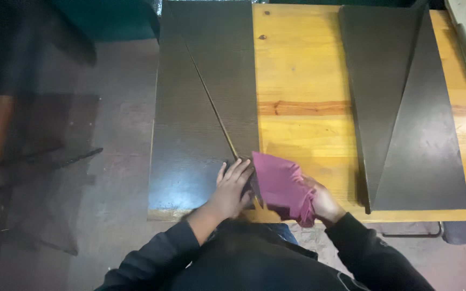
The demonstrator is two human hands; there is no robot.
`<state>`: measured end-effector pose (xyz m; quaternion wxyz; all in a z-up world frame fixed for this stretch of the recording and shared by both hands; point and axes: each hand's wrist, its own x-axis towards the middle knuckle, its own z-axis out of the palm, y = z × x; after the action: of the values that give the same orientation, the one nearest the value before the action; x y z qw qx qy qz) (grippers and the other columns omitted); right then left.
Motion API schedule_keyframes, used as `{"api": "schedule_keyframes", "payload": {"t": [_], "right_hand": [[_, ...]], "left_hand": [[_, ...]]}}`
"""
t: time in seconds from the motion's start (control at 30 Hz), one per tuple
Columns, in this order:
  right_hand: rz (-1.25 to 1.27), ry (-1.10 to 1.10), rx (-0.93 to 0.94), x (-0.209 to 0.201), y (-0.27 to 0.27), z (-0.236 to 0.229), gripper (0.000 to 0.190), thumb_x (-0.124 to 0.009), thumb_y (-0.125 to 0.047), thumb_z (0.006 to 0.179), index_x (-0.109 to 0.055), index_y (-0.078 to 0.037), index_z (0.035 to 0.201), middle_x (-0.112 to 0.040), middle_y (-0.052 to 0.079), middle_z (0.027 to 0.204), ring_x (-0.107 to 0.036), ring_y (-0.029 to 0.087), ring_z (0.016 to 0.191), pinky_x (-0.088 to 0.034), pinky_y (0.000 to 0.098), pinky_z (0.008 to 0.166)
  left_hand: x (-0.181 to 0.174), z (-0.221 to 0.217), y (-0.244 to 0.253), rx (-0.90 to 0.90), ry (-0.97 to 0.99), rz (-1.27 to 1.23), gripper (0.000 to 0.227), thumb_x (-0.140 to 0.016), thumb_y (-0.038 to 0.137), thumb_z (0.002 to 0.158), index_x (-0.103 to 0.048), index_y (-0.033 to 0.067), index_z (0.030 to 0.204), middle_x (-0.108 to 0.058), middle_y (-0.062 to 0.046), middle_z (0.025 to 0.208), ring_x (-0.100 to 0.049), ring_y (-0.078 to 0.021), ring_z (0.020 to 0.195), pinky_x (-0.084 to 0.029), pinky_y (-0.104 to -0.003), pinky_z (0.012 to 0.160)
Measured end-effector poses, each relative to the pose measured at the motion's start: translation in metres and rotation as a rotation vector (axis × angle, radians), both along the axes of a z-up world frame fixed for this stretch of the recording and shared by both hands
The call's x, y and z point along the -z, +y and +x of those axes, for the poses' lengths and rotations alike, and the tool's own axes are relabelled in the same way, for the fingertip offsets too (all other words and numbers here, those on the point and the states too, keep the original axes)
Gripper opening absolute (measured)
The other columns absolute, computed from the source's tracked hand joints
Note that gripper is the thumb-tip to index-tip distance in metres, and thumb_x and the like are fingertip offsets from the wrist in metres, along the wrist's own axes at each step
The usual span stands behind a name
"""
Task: The person wipes down several triangular wooden boards using a cloth and then arranges them together on a table.
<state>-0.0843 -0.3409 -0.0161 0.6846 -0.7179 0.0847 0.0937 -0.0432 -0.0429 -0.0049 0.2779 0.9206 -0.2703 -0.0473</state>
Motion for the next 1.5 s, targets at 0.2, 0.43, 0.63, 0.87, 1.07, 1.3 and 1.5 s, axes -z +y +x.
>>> {"api": "schedule_keyframes", "payload": {"t": [0.2, 0.43, 0.63, 0.87, 1.07, 1.3, 1.5], "right_hand": [[0.059, -0.007, 0.091, 0.0, -0.003, -0.001, 0.038, -0.07, 0.0, 0.084, -0.071, 0.005, 0.121, -0.062, 0.019, 0.143, -0.056, 0.027, 0.138, -0.042, 0.0402, 0.116], [0.116, -0.039, 0.271, -0.012, -0.056, -0.005, 0.041, -0.066, -0.009, 0.084, -0.069, 0.001, 0.124, -0.062, 0.018, 0.144, -0.057, 0.027, 0.138, -0.043, 0.0402, 0.116], [0.145, -0.066, 0.425, -0.029, -0.152, -0.009, 0.044, -0.062, -0.016, 0.085, -0.067, -0.001, 0.126, -0.062, 0.016, 0.145, -0.057, 0.027, 0.138, -0.044, 0.0401, 0.115], [0.173, -0.101, 0.636, -0.049, -0.292, -0.03, 0.048, -0.058, -0.024, 0.085, -0.065, -0.005, 0.129, -0.062, 0.015, 0.145, -0.057, 0.027, 0.138, -0.045, 0.0401, 0.115], [0.198, -0.126, 0.797, -0.054, -0.391, -0.056, 0.052, -0.055, -0.031, 0.086, -0.063, -0.007, 0.131, -0.061, 0.014, 0.146, -0.058, 0.027, 0.138, -0.046, 0.0401, 0.114], [0.243, -0.157, 0.965, -0.067, -0.478, -0.054, 0.055, -0.051, -0.038, 0.086, -0.062, -0.01, 0.133, -0.061, 0.012, 0.146, -0.058, 0.027, 0.138, -0.047, 0.0401, 0.114], [0.333, -0.163, 1.064, -0.069, -0.529, -0.025, 0.059, -0.048, -0.044, 0.087, -0.06, -0.013, 0.135, -0.061, 0.011, 0.147, -0.058, 0.027, 0.138, -0.048, 0.04, 0.113]], "left_hand": [[-0.008, 0.0, -0.026, -0.078, 0.482, -0.673, 0.05, -0.059, 0.021, 0.101, -0.05, 0.0106, 0.15, -0.057, -0.018, 0.146, -0.05, -0.0405, 0.139, -0.038, -0.057, 0.114], [0.0, 0.014, -0.072, -0.123, 0.521, -0.772, 0.046, -0.061, 0.021, 0.101, -0.055, 0.0143, 0.146, -0.067, -0.018, 0.132, -0.061, -0.0358, 0.129, -0.045, -0.051, 0.11], [-0.023, -0.004, -0.112, -0.206, 0.547, -0.574, 0.031, -0.058, 0.018, 0.102, -0.068, 0.0109, 0.131, -0.074, -0.018, 0.121, -0.069, -0.0363, 0.117, -0.052, -0.049, 0.101], [-0.027, -0.015, -0.201, -0.214, 0.626, -0.502, 0.032, -0.052, 0.026, 0.1, -0.071, 0.0102, 0.121, -0.079, -0.006, 0.116, -0.075, -0.0177, 0.108, -0.056, -0.031, 0.096], [-0.054, -0.008, -0.338, 0.028, 0.567, -0.522, 0.029, -0.052, 0.024, 0.101, -0.071, 0.0102, 0.118, -0.079, -0.005, 0.116, -0.076, -0.0176, 0.108, -0.056, -0.033, 0.096], [-0.076, -0.013, -0.456, 0.248, 0.481, -0.442, 0.024, -0.054, 0.017, 0.098, -0.073, 0.0147, 0.113, -0.077, 0.0, 0.111, -0.073, -0.0145, 0.103, -0.054, -0.03, 0.091], [-0.064, -0.024, -0.472, 0.302, 0.532, -0.35, 0.026, -0.053, 0.02, 0.098, -0.071, 0.014, 0.114, -0.078, 0.0, 0.112, -0.073, -0.0152, 0.105, -0.054, -0.031, 0.089]]}}
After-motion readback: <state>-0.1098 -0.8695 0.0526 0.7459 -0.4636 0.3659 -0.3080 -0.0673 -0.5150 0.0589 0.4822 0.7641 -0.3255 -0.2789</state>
